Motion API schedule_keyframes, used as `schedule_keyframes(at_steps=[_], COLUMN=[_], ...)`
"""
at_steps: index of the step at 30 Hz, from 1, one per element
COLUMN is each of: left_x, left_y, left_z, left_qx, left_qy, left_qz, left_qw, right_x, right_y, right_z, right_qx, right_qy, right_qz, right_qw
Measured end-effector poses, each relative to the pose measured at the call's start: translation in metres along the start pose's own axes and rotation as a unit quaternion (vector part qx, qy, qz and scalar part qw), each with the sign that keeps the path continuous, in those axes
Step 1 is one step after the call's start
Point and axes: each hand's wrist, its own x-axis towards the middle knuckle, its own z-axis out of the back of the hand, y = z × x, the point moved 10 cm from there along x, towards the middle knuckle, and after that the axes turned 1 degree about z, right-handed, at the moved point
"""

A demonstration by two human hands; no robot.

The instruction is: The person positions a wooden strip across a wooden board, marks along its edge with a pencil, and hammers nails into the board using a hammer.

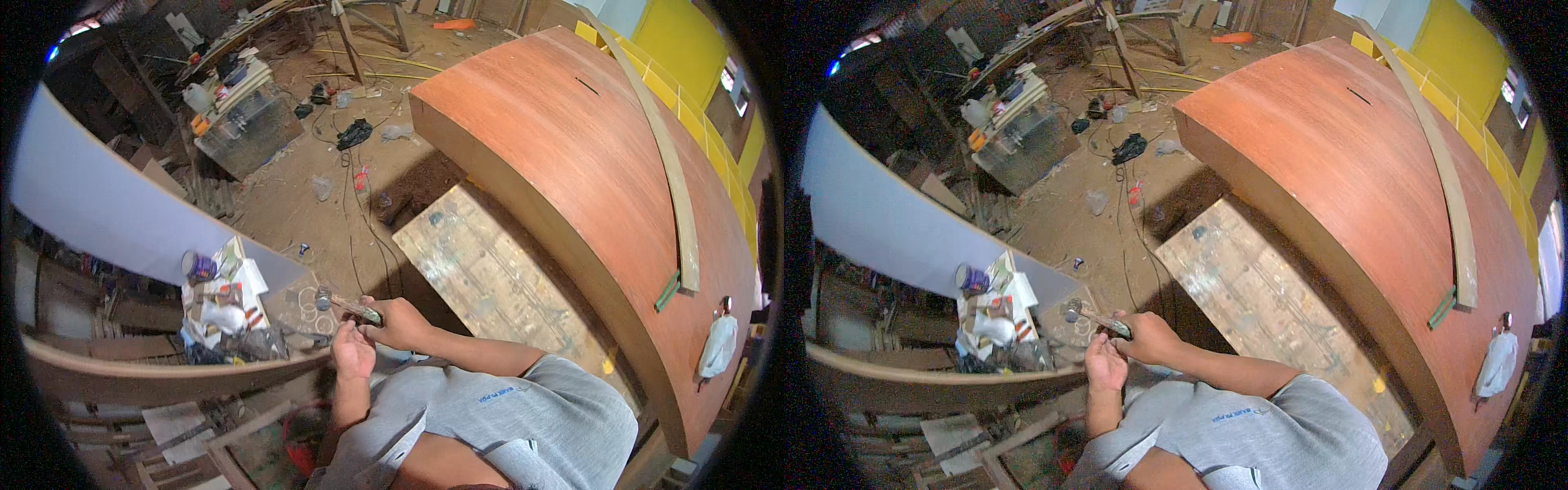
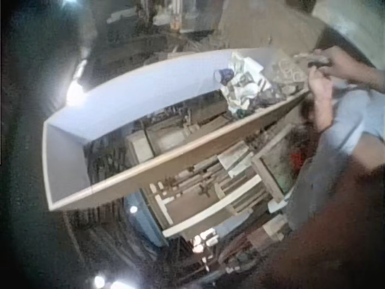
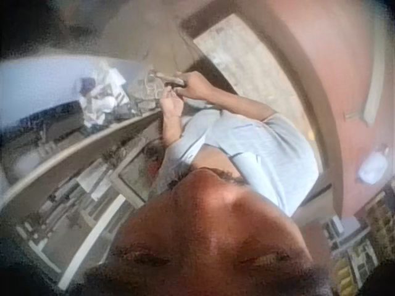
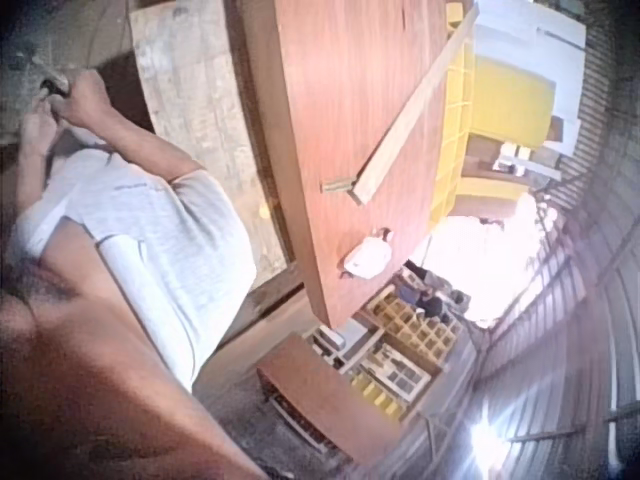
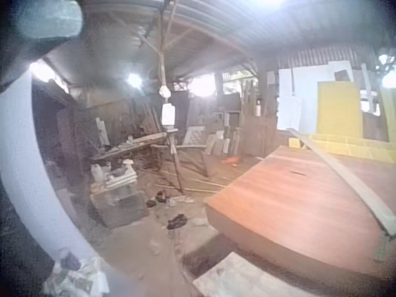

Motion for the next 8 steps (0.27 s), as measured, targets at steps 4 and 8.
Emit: schedule_keyframes(at_steps=[4,8], left_x=[0.123,0.258], left_y=[-0.058,-0.124], left_z=[0.010,0.041], left_qx=[-0.102,-0.085], left_qy=[-0.014,-0.011], left_qz=[0.052,0.086], left_qw=[0.993,0.993], right_x=[0.124,0.262], right_y=[-0.025,-0.030], right_z=[0.000,-0.004], right_qx=[-0.019,-0.034], right_qy=[-0.006,-0.004], right_qz=[-0.018,-0.026], right_qw=[1.000,0.999])
